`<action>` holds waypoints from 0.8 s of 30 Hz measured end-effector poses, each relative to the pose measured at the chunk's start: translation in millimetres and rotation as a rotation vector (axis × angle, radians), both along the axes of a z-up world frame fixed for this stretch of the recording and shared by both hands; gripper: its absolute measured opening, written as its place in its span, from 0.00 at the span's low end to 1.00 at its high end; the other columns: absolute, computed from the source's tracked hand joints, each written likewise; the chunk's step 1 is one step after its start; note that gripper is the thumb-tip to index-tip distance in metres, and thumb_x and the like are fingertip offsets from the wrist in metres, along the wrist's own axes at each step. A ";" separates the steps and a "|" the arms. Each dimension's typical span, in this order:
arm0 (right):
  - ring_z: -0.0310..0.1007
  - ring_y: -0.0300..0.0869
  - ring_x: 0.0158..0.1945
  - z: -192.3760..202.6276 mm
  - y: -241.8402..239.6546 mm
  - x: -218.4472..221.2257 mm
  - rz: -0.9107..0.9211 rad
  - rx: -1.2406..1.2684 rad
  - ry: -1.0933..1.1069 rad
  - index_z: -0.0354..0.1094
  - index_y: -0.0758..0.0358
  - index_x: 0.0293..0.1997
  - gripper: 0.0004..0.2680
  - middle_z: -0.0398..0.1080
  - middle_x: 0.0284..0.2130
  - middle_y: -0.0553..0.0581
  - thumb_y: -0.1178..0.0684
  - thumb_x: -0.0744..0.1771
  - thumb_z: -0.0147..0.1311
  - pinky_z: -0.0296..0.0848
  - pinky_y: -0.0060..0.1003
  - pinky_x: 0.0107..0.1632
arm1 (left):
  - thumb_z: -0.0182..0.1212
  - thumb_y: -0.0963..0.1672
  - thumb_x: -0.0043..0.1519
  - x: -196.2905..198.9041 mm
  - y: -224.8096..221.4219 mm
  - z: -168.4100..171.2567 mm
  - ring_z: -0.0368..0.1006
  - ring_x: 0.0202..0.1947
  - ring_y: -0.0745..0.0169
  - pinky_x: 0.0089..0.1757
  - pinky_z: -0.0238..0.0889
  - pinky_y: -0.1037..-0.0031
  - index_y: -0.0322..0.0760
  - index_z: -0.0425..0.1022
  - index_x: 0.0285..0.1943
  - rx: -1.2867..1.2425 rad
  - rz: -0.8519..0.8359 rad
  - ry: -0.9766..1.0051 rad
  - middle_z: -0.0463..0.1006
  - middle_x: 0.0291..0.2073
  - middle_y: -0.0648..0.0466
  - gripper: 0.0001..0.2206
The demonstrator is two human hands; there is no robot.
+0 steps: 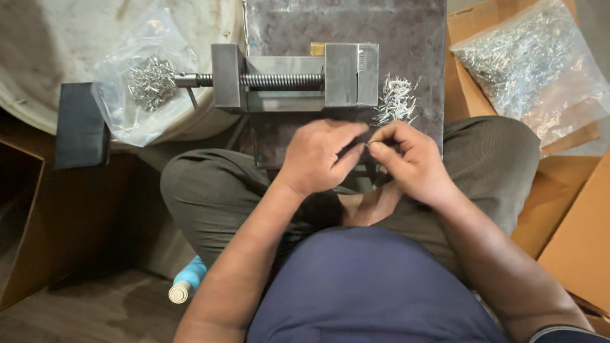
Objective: The person picks up metal pins from their lap and places them onto a metal surface, occasionally holding them against a fixture.
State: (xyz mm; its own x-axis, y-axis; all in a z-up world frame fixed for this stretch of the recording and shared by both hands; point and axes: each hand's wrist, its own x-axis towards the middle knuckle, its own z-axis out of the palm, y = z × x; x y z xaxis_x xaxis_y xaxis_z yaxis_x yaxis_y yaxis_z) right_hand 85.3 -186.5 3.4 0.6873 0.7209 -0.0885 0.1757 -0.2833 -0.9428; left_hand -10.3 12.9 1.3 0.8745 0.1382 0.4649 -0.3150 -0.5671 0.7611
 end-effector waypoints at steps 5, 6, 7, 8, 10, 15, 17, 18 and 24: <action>0.63 0.27 0.28 -11.1 -6.2 9.7 -0.049 0.105 0.556 0.68 0.67 0.48 0.05 0.67 0.29 0.47 0.56 0.72 0.54 0.63 0.23 0.31 | 0.61 0.44 0.64 4.6 3.7 -2.1 0.76 0.36 0.44 0.38 0.67 0.58 0.38 0.76 0.41 0.052 -0.090 0.041 0.80 0.31 0.50 0.05; 0.64 0.28 0.28 -11.6 -5.5 7.7 -0.073 0.085 0.463 0.68 0.66 0.48 0.05 0.68 0.29 0.47 0.57 0.71 0.55 0.65 0.24 0.32 | 0.61 0.44 0.65 5.3 4.8 -4.1 0.75 0.35 0.44 0.38 0.66 0.57 0.38 0.76 0.40 0.037 -0.093 0.062 0.79 0.30 0.50 0.05; 0.65 0.28 0.29 -11.7 -3.6 3.9 -0.093 0.063 0.372 0.69 0.66 0.48 0.04 0.69 0.30 0.47 0.58 0.70 0.56 0.66 0.24 0.32 | 0.61 0.44 0.65 5.4 5.2 -6.4 0.75 0.35 0.44 0.37 0.65 0.57 0.38 0.75 0.40 0.019 -0.092 0.083 0.78 0.29 0.50 0.06; 0.66 0.28 0.29 -10.6 -1.4 1.4 -0.113 0.041 0.279 0.69 0.65 0.47 0.05 0.70 0.30 0.47 0.59 0.69 0.56 0.67 0.24 0.32 | 0.61 0.44 0.66 5.2 6.1 -8.8 0.75 0.34 0.43 0.37 0.64 0.56 0.38 0.75 0.39 0.001 -0.091 0.104 0.78 0.28 0.50 0.06; 0.68 0.29 0.32 -4.3 1.3 -0.7 -0.044 0.063 0.012 0.69 0.66 0.46 0.04 0.70 0.34 0.49 0.59 0.69 0.58 0.69 0.25 0.35 | 0.60 0.45 0.66 3.7 7.2 -13.6 0.74 0.34 0.44 0.37 0.64 0.56 0.37 0.75 0.39 -0.027 -0.099 0.087 0.77 0.29 0.50 0.06; 0.71 0.34 0.36 21.7 14.2 5.1 0.037 0.081 -0.339 0.71 0.67 0.43 0.03 0.71 0.36 0.53 0.61 0.68 0.60 0.71 0.29 0.40 | 0.59 0.47 0.67 2.5 11.4 -15.8 0.76 0.37 0.45 0.39 0.66 0.59 0.38 0.76 0.45 -0.095 -0.120 0.072 0.79 0.32 0.49 0.09; 0.71 0.36 0.36 36.2 17.0 8.9 0.020 0.071 -0.464 0.71 0.67 0.43 0.03 0.71 0.35 0.54 0.62 0.68 0.59 0.71 0.30 0.40 | 0.61 0.49 0.67 -1.1 12.5 -13.7 0.76 0.37 0.46 0.40 0.68 0.61 0.37 0.77 0.51 -0.129 -0.088 0.071 0.79 0.35 0.46 0.12; 0.71 0.37 0.35 42.8 20.2 13.3 0.018 0.071 -0.548 0.71 0.67 0.43 0.03 0.72 0.35 0.55 0.63 0.68 0.60 0.70 0.30 0.39 | 0.61 0.49 0.66 -1.6 12.6 -12.4 0.76 0.36 0.47 0.39 0.68 0.62 0.37 0.77 0.54 -0.146 -0.077 0.114 0.79 0.33 0.46 0.14; 0.75 0.44 0.37 71.6 42.4 38.2 0.114 -0.017 -0.813 0.72 0.65 0.44 0.03 0.74 0.36 0.57 0.62 0.69 0.63 0.71 0.33 0.40 | 0.62 0.50 0.64 -1.2 13.4 -4.8 0.78 0.36 0.52 0.40 0.70 0.66 0.37 0.73 0.63 -0.200 -0.071 0.183 0.81 0.36 0.48 0.21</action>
